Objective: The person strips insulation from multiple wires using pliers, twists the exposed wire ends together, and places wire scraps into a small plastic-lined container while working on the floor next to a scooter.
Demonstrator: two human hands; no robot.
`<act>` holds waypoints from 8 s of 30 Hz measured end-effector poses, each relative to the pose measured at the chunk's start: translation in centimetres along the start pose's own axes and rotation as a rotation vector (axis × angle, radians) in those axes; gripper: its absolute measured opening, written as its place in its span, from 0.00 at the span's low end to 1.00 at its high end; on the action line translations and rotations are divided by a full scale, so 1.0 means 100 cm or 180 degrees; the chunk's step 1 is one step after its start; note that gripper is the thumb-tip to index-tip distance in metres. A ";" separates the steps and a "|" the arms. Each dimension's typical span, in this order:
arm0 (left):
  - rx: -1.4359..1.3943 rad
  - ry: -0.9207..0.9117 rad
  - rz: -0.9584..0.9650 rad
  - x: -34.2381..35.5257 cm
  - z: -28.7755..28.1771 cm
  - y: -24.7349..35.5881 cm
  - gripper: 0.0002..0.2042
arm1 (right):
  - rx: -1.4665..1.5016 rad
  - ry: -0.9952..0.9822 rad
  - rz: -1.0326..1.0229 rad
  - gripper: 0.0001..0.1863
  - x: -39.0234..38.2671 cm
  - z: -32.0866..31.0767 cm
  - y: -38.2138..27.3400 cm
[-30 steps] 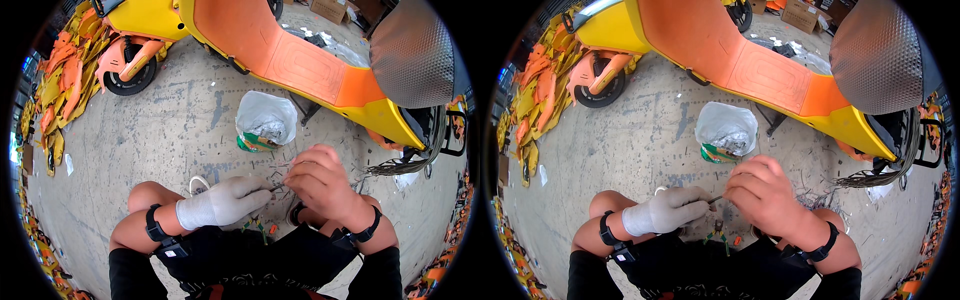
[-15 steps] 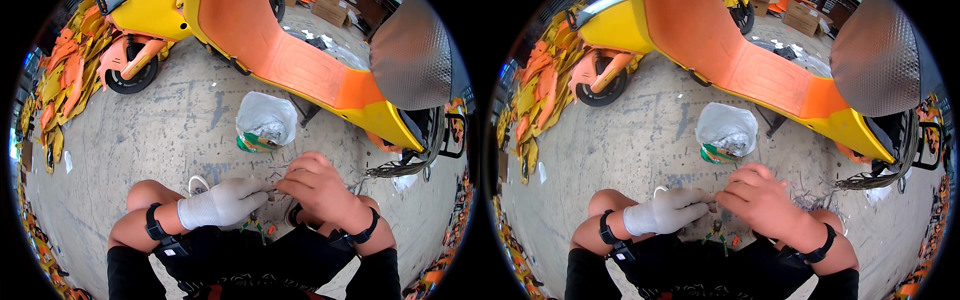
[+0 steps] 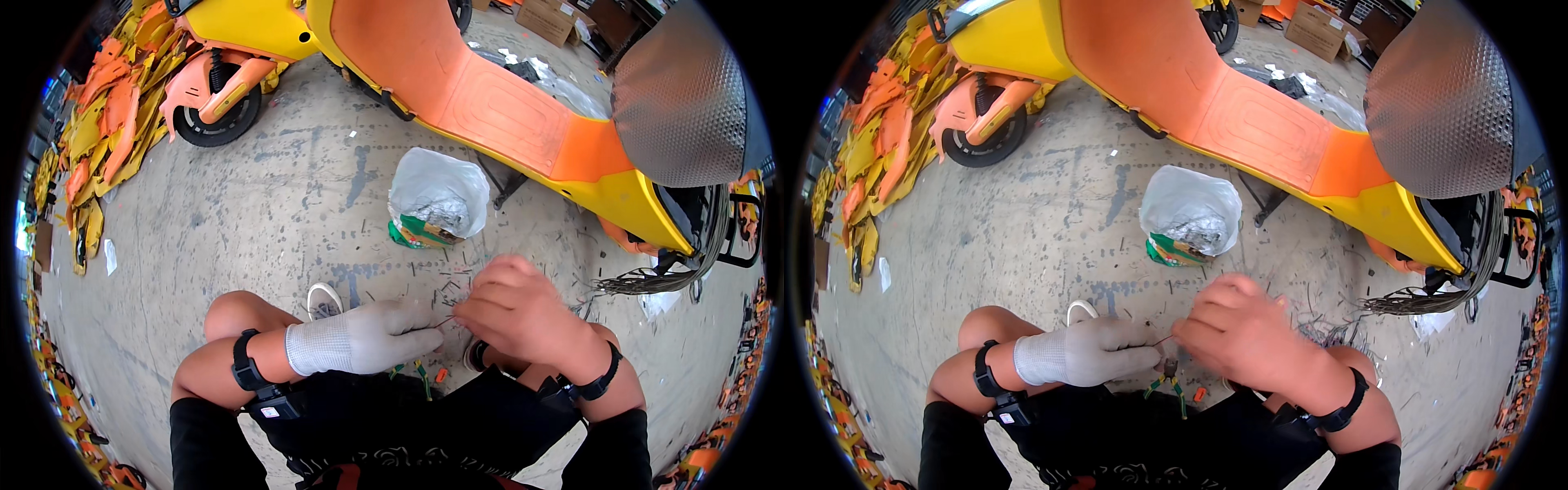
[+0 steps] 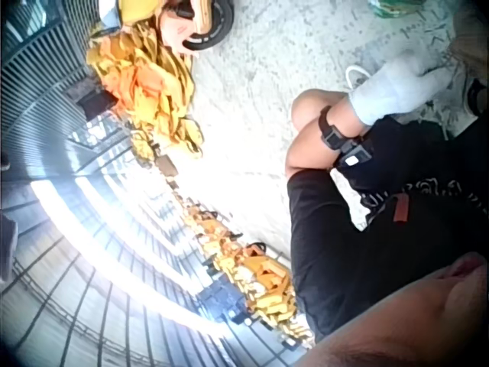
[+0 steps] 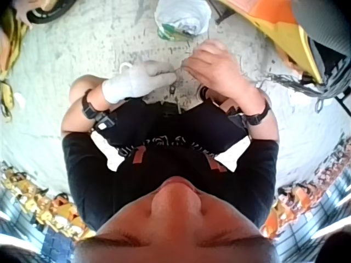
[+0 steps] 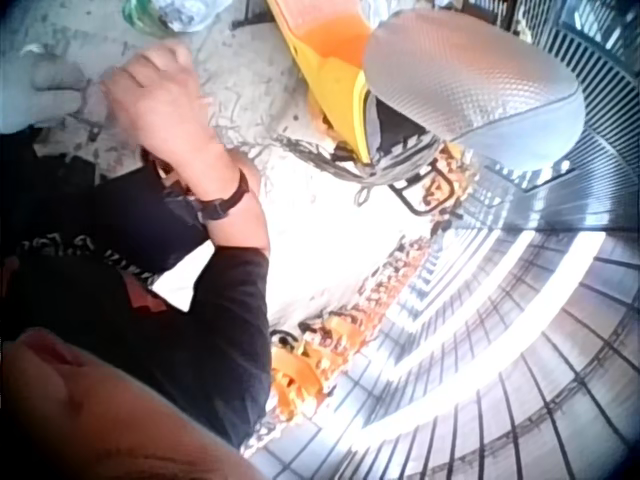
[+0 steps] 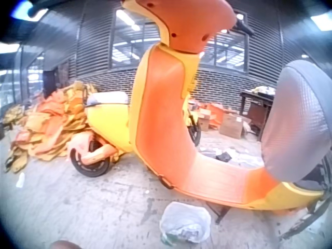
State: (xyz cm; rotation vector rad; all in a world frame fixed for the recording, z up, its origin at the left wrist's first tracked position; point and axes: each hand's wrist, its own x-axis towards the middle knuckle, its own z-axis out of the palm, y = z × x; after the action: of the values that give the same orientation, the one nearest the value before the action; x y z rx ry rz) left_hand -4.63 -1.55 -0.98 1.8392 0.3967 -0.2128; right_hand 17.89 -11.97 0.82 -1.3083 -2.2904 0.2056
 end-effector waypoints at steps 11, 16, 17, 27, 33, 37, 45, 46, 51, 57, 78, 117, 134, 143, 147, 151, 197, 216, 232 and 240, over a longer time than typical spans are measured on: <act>0.0444 0.0125 0.0393 -0.013 -0.006 -0.008 0.10 | 0.0073 -0.0362 0.0114 0.10 -0.010 -0.018 0.006; 0.1161 0.0796 0.0763 -0.025 -0.002 -0.003 0.08 | 0.0174 -0.0342 0.0161 0.08 -0.013 -0.018 0.004; 0.1194 0.0886 0.0895 -0.027 0.000 -0.004 0.08 | 0.0221 -0.0285 0.0169 0.08 -0.013 -0.018 0.005; 0.1464 0.1183 0.1463 -0.032 -0.006 -0.006 0.04 | 0.0455 -0.0375 0.0353 0.10 -0.035 -0.023 0.014; 0.1230 0.1044 0.1354 -0.034 -0.007 -0.005 0.06 | 0.0582 -0.0325 0.0390 0.12 -0.042 -0.022 0.015; 0.1127 0.1129 0.1398 -0.034 -0.005 -0.009 0.07 | 0.0587 -0.0287 0.0376 0.11 -0.042 -0.024 0.015; 0.1523 0.1075 0.1389 -0.043 -0.025 -0.010 0.05 | 0.0321 -0.0257 0.0770 0.07 -0.052 -0.042 0.030; 0.1350 0.1163 0.1378 -0.044 -0.022 -0.017 0.04 | 0.0372 -0.0301 0.0759 0.07 -0.053 -0.040 0.031; 0.1667 0.1287 0.1415 -0.046 -0.025 -0.015 0.05 | 0.0367 -0.0293 0.0726 0.06 -0.054 -0.039 0.036; 0.1637 0.1113 0.1298 -0.051 -0.033 -0.014 0.07 | 0.0310 -0.0265 0.0802 0.06 -0.055 -0.043 0.041; -0.0553 0.2040 -0.1031 -0.038 -0.038 -0.005 0.08 | 0.2672 0.1078 0.2774 0.09 -0.064 -0.030 0.056; -0.3043 0.1157 -0.0341 0.008 0.002 0.010 0.11 | 0.3980 0.2807 0.1907 0.12 -0.025 -0.035 0.048; -0.2736 0.1475 -0.0468 0.018 0.000 0.020 0.09 | 0.1698 0.0193 0.1817 0.07 -0.014 -0.006 0.011; -0.2698 0.1283 -0.0809 0.017 0.001 0.016 0.12 | 0.0330 0.0620 0.1259 0.17 -0.013 -0.002 0.003; -0.2640 0.1084 -0.0854 0.018 0.002 0.020 0.12 | -0.0221 0.0803 0.0726 0.19 -0.002 -0.003 -0.009; -0.2605 0.0855 -0.0653 0.018 0.007 0.017 0.11 | -0.0329 0.0638 0.0526 0.17 0.000 -0.001 -0.005; -0.2768 0.0466 -0.0526 0.009 0.005 0.024 0.07 | 0.0099 0.0829 0.0399 0.14 -0.002 0.004 -0.006; -0.2734 0.0391 -0.0747 0.007 0.001 0.016 0.09 | 0.0262 0.0545 0.0347 0.13 -0.004 -0.003 0.002; -0.2828 0.0816 -0.0498 -0.003 -0.003 0.015 0.08 | 0.0891 0.0681 0.1377 0.07 -0.019 -0.028 0.024; -0.3339 0.1229 -0.0490 0.006 0.000 0.007 0.08 | 0.0394 0.0394 0.1027 0.19 -0.011 -0.013 0.011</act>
State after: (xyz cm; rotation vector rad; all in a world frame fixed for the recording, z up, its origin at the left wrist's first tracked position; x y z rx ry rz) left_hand -3.87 -1.65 -0.59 0.8009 0.7452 0.2299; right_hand 19.82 -12.43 1.21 -1.5723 -1.9238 0.3580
